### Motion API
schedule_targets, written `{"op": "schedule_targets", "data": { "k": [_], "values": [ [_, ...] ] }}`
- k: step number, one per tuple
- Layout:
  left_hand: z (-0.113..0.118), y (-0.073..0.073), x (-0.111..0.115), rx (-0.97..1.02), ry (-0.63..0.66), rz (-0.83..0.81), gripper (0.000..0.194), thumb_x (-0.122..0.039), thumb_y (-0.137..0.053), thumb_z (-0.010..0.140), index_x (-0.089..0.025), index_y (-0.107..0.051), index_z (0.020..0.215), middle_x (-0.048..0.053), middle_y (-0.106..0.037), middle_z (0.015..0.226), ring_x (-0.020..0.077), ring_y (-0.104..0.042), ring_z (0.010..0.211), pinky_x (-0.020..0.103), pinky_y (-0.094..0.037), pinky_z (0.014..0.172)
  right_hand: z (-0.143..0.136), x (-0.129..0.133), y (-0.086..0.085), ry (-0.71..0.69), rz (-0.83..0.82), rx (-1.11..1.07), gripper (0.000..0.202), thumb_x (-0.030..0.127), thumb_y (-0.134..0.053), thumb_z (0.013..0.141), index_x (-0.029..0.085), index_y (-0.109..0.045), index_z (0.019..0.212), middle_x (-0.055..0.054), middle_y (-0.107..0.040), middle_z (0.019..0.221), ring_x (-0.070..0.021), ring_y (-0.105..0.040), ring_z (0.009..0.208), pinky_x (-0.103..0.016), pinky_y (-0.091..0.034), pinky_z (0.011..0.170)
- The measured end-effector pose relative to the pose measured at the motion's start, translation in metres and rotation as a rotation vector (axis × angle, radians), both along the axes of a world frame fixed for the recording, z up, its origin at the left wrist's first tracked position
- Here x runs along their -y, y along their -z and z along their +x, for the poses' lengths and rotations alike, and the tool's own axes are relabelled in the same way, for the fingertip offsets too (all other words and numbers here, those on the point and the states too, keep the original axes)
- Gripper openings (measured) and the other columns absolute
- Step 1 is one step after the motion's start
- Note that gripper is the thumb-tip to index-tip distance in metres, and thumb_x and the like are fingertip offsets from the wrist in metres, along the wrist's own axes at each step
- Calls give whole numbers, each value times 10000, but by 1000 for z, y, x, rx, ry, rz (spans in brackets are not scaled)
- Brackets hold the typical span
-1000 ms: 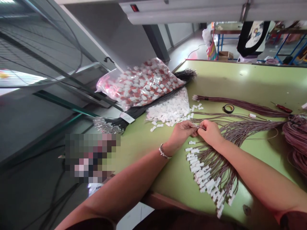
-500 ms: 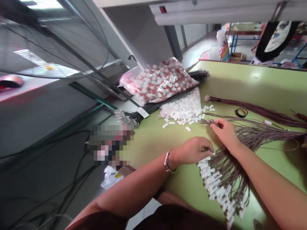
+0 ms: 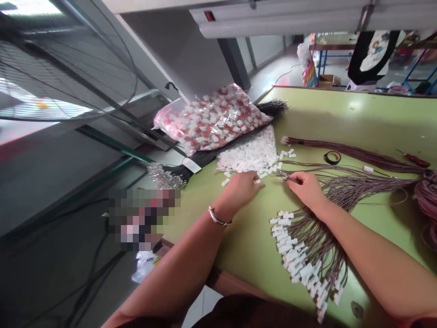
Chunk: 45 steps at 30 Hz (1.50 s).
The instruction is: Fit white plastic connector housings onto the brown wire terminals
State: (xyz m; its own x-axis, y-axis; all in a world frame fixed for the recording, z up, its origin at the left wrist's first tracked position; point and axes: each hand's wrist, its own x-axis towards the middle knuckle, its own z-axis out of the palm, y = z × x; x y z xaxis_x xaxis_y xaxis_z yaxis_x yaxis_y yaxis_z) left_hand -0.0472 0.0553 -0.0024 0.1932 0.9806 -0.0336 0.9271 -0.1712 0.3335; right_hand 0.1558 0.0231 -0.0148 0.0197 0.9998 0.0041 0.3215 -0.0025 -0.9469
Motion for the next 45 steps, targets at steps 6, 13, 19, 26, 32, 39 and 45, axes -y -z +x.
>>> {"op": "schedule_targets", "data": {
  "k": [6, 13, 19, 26, 32, 39, 45],
  "values": [
    [7, -3, 3, 316, 20, -53, 165, -171, -555, 686, -178, -693, 777, 47, -625, 625, 186, -563, 597, 274, -406, 584, -1, 1, 1, -7, 46, 22, 204, 327, -537, 656, 177, -466, 538, 44, -373, 507, -86, -318, 508, -219, -263, 478],
    [20, 5, 3, 1119, -26, -588, 221, -275, -625, 704, -131, -671, 865, -21, -500, 534, 50, -415, 394, 182, -318, 388, -2, 4, 3, 25, 81, 63, 159, 294, -514, 650, 185, -455, 549, 48, -351, 499, -87, -300, 499, -222, -251, 473],
    [19, 11, 4, 1181, 93, -554, 252, -314, -648, 728, -158, -582, 916, -20, -554, 637, 46, -467, 432, 165, -349, 395, -2, 6, 3, 57, 71, 107, 139, 290, -501, 666, 181, -498, 579, 46, -374, 501, -89, -310, 494, -227, -275, 490],
    [21, 9, 6, 1170, 80, -551, 210, -314, -628, 754, -146, -572, 868, -20, -542, 623, 39, -465, 416, 162, -354, 388, 0, 6, 7, 69, 81, 188, 118, 278, -504, 663, 185, -516, 591, 49, -406, 486, -89, -318, 467, -226, -273, 471],
    [26, 9, 8, 1041, 90, -364, 195, -245, -689, 684, -143, -611, 831, -44, -528, 551, 61, -510, 424, 176, -407, 419, 1, 5, 12, 70, 116, 244, 92, 250, -499, 661, 188, -537, 604, 46, -436, 484, -93, -348, 463, -224, -265, 463],
    [31, 18, 9, 1094, 88, -451, 217, -276, -720, 654, -129, -605, 764, -29, -561, 467, 69, -503, 394, 178, -408, 407, 2, 7, 8, -37, 178, 304, 101, 250, -493, 692, 188, -544, 630, 43, -473, 508, -93, -376, 478, -221, -294, 494],
    [37, 25, 10, 1172, 67, -492, 244, -285, -735, 634, -125, -582, 735, -31, -565, 477, 61, -490, 380, 171, -389, 386, 1, 7, 7, -60, 167, 324, 69, 226, -493, 665, 192, -509, 607, 40, -494, 515, -95, -380, 480, -222, -293, 501]
  ]
}}
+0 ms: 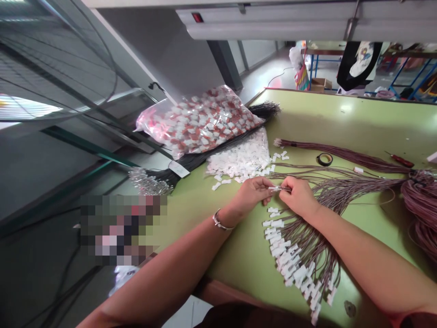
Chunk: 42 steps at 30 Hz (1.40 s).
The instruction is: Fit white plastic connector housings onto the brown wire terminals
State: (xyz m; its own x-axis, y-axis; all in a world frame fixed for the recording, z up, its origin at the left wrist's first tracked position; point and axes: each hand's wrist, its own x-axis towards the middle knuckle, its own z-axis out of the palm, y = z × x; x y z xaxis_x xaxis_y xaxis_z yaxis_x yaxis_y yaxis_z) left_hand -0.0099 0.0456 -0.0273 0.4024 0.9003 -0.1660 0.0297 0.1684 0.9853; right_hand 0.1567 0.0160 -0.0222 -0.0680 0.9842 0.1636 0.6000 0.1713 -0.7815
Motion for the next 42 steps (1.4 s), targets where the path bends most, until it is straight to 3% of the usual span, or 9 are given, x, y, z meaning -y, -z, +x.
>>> {"op": "schedule_targets", "data": {
  "k": [8, 18, 29, 32, 35, 37, 38, 40, 42],
  "values": [
    [11, -3, 9, -147, -120, 99, 104, -149, -670, 673, -129, -576, 713, -67, -509, 445, 53, -465, 380, 162, -364, 392, -1, -2, 0, 19, 2, 79, 74, 217, -491, 645, 191, -469, 580, 37, -464, 490, -94, -360, 476, -218, -274, 497],
    [3, 0, 2, -115, -34, 79, 208, -225, -728, 638, -128, -575, 740, -60, -530, 468, 65, -497, 395, 178, -409, 415, -1, -2, 1, 34, -41, 48, 97, 244, -479, 643, 193, -457, 564, 40, -446, 478, -94, -356, 470, -218, -276, 486],
    [10, -1, 5, -164, -32, 86, 126, -199, -649, 694, -132, -560, 753, -64, -502, 467, 65, -474, 397, 179, -389, 414, 1, -5, 4, 9, -49, 48, 130, 251, -514, 661, 184, -484, 554, 42, -457, 471, -90, -357, 469, -224, -272, 483],
    [1, -9, 6, -291, 91, 191, 94, -201, -642, 691, -133, -597, 737, -42, -546, 524, 68, -491, 451, 181, -382, 451, 5, -7, 1, -13, -87, -57, 143, 290, -553, 661, 178, -533, 576, 34, -489, 497, -95, -391, 486, -224, -290, 485],
    [-11, -25, 10, -433, 432, 338, 72, -176, -647, 670, -144, -662, 731, -5, -634, 631, 90, -547, 559, 189, -403, 532, 9, -9, -2, 44, -115, -264, 223, 390, -584, 695, 170, -605, 664, -7, -586, 603, -120, -479, 556, -240, -361, 541],
    [-21, -38, 11, -462, 681, 390, 109, -189, -641, 685, -160, -695, 775, 4, -667, 689, 102, -572, 605, 196, -416, 579, 10, -10, -3, 15, -195, -357, 278, 436, -615, 687, 167, -637, 752, -18, -611, 635, -127, -497, 561, -251, -380, 547],
    [-26, -43, 9, -489, 733, 409, 115, -209, -637, 700, -167, -702, 785, 7, -675, 706, 106, -578, 618, 201, -420, 598, 10, -10, -3, -24, -236, -371, 302, 442, -641, 669, 165, -645, 791, -17, -615, 645, -127, -497, 561, -253, -382, 544],
    [-37, -50, 2, -653, 572, 454, 135, -268, -616, 738, -163, -701, 746, 23, -676, 713, 123, -580, 638, 222, -420, 622, 11, -11, -2, -89, -281, -380, 343, 429, -688, 629, 164, -654, 844, -12, -620, 675, -123, -495, 572, -252, -386, 551],
    [-44, -48, -8, -885, 155, 481, 218, -318, -570, 782, -148, -689, 715, 46, -665, 694, 148, -575, 646, 251, -417, 622, 12, -11, 0, -112, -279, -414, 354, 416, -706, 616, 170, -659, 865, -4, -622, 706, -117, -495, 592, -250, -391, 570]
  ]
}}
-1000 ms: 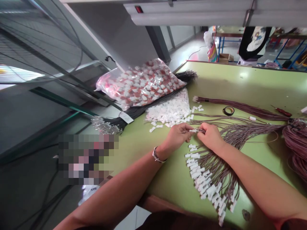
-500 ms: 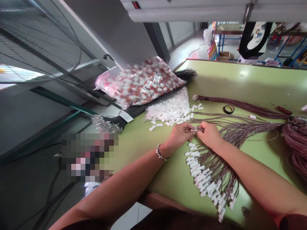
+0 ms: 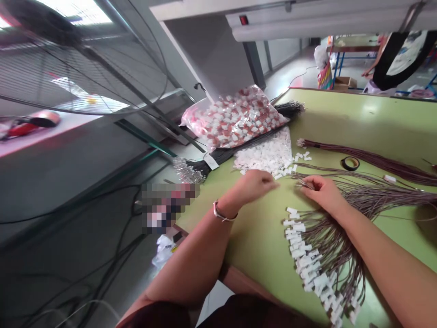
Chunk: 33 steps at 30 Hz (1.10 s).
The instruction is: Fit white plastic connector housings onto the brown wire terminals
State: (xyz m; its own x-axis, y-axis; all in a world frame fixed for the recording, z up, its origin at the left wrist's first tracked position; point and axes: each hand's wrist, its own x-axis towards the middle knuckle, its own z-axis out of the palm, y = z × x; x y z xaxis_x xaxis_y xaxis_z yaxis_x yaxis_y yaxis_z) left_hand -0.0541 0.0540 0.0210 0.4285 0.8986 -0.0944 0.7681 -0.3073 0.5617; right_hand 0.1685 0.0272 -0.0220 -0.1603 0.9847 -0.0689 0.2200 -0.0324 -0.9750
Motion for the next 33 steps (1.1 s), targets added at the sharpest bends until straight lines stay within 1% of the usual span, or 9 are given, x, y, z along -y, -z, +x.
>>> {"op": "schedule_targets", "data": {
  "k": [2, 6, 9, 14, 16, 19, 22, 27, 33],
  "values": [
    [-1, 8, -9, -40, -200, 151, 208, -317, -570, 788, -148, -691, 801, 60, -673, 763, 169, -586, 705, 268, -426, 656, 1, -1, 1, -8, -3, -28, 331, 411, -691, 634, 175, -662, 865, 5, -616, 692, -111, -487, 587, -247, -387, 573],
    [12, 29, -14, -173, -157, 264, 192, -270, -548, 811, -163, -691, 880, 93, -654, 918, 203, -587, 863, 288, -435, 760, -1, 0, -1, -3, -12, 49, 248, 399, -629, 679, 162, -647, 751, 13, -571, 610, -105, -453, 553, -238, -342, 539],
    [21, 35, -10, -238, -163, 250, 215, -250, -492, 842, -158, -686, 856, 109, -632, 931, 212, -582, 881, 298, -441, 770, -5, 1, -2, 70, 7, 111, 229, 386, -600, 675, 158, -617, 696, 21, -524, 574, -95, -404, 522, -230, -296, 502],
    [17, 29, -4, 10, -178, 226, 171, -205, -499, 816, -164, -665, 820, 97, -638, 899, 202, -579, 842, 302, -452, 741, -10, 4, -3, 97, 100, 158, 179, 336, -561, 670, 159, -586, 654, 19, -508, 575, -96, -385, 531, -228, -297, 503],
    [17, 26, -2, 257, -221, 93, 145, -234, -527, 800, -157, -647, 826, 73, -635, 785, 168, -578, 712, 281, -462, 656, -10, 5, -3, 130, 143, 151, 154, 313, -550, 668, 164, -554, 631, 26, -483, 561, -96, -387, 534, -226, -313, 512],
    [21, 26, 3, 631, -234, -295, 188, -300, -577, 770, -139, -628, 852, 10, -572, 627, 90, -496, 477, 221, -413, 481, -10, 7, -3, 184, 193, 161, 125, 285, -534, 673, 168, -537, 629, 33, -454, 542, -95, -388, 530, -222, -327, 513],
    [29, 29, 7, 821, -235, -542, 217, -307, -613, 742, -125, -642, 856, -19, -529, 587, 44, -419, 406, 187, -344, 410, -11, 9, -3, 219, 251, 199, 112, 265, -520, 691, 168, -551, 646, 29, -466, 547, -96, -402, 531, -220, -339, 520],
    [35, 32, 10, 936, -169, -672, 244, -290, -628, 746, -128, -662, 926, -14, -541, 615, 36, -433, 445, 173, -314, 413, -12, 11, -4, 246, 346, 315, 104, 241, -503, 709, 176, -535, 634, 28, -474, 548, -95, -408, 519, -222, -335, 524],
    [34, 32, 10, 983, -187, -656, 213, -288, -658, 732, -127, -617, 866, -11, -578, 628, 42, -484, 466, 170, -368, 441, -12, 11, -2, 267, 402, 448, 92, 233, -490, 718, 186, -528, 648, 15, -520, 562, -108, -437, 526, -230, -343, 547]
  ]
}}
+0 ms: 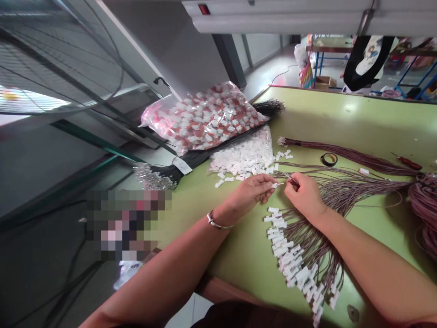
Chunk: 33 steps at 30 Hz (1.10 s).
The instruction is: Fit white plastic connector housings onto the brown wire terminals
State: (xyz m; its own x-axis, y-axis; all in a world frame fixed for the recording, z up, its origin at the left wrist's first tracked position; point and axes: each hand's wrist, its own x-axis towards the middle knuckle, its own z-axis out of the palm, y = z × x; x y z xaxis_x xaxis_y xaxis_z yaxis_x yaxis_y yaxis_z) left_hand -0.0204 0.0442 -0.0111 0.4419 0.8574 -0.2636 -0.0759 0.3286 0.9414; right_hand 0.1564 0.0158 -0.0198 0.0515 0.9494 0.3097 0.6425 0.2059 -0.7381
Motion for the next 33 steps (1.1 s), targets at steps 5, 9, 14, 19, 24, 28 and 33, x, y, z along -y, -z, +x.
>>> {"op": "schedule_targets", "data": {
  "k": [5, 9, 14, 19, 24, 28, 33],
  "values": [
    [2, 2, 1, -99, -22, 117, 242, -260, -696, 696, -112, -651, 882, 1, -622, 595, 64, -542, 494, 191, -440, 511, 0, 1, 1, 59, 37, 99, 76, 236, -492, 714, 191, -520, 659, 0, -540, 594, -124, -454, 553, -245, -344, 570],
    [9, 3, 3, -162, -131, 183, 184, -182, -713, 659, -116, -665, 823, -5, -632, 566, 81, -571, 518, 218, -482, 568, -2, 0, 0, 6, -64, -29, 108, 259, -493, 707, 194, -488, 620, 26, -474, 533, -108, -413, 508, -230, -327, 516],
    [13, 7, 2, -63, -57, 138, 205, -226, -701, 680, -104, -652, 837, 0, -638, 561, 79, -573, 481, 208, -479, 521, -2, 0, 2, -71, -35, -43, 85, 245, -490, 702, 192, -501, 636, 29, -484, 547, -102, -407, 515, -221, -331, 521],
    [17, 10, 4, -139, -59, 168, 154, -173, -673, 696, -99, -643, 827, -12, -621, 520, 70, -557, 453, 192, -472, 508, -1, 1, 1, -68, -52, -3, 58, 227, -487, 677, 191, -510, 638, 27, -514, 538, -102, -407, 495, -226, -330, 522],
    [24, 14, 8, -171, -74, 211, 104, -164, -649, 715, -102, -638, 799, -24, -591, 492, 71, -547, 456, 192, -469, 511, -3, 0, -1, -85, -95, 33, 60, 216, -483, 658, 193, -501, 606, 27, -515, 527, -102, -407, 489, -227, -319, 511],
    [25, 17, 6, -201, -82, 208, 85, -174, -625, 730, -108, -616, 783, -20, -581, 507, 73, -534, 455, 193, -455, 499, -1, -2, 1, -78, -138, -5, 75, 223, -507, 653, 190, -501, 586, 34, -499, 507, -96, -391, 476, -227, -305, 491],
    [13, 8, 11, -460, 148, 449, 88, -185, -615, 722, -145, -655, 789, -2, -592, 574, 94, -519, 500, 196, -398, 483, 7, -9, 1, -110, -241, -267, 186, 340, -574, 694, 174, -555, 612, 22, -528, 543, -100, -434, 511, -225, -335, 497]
  ]
}}
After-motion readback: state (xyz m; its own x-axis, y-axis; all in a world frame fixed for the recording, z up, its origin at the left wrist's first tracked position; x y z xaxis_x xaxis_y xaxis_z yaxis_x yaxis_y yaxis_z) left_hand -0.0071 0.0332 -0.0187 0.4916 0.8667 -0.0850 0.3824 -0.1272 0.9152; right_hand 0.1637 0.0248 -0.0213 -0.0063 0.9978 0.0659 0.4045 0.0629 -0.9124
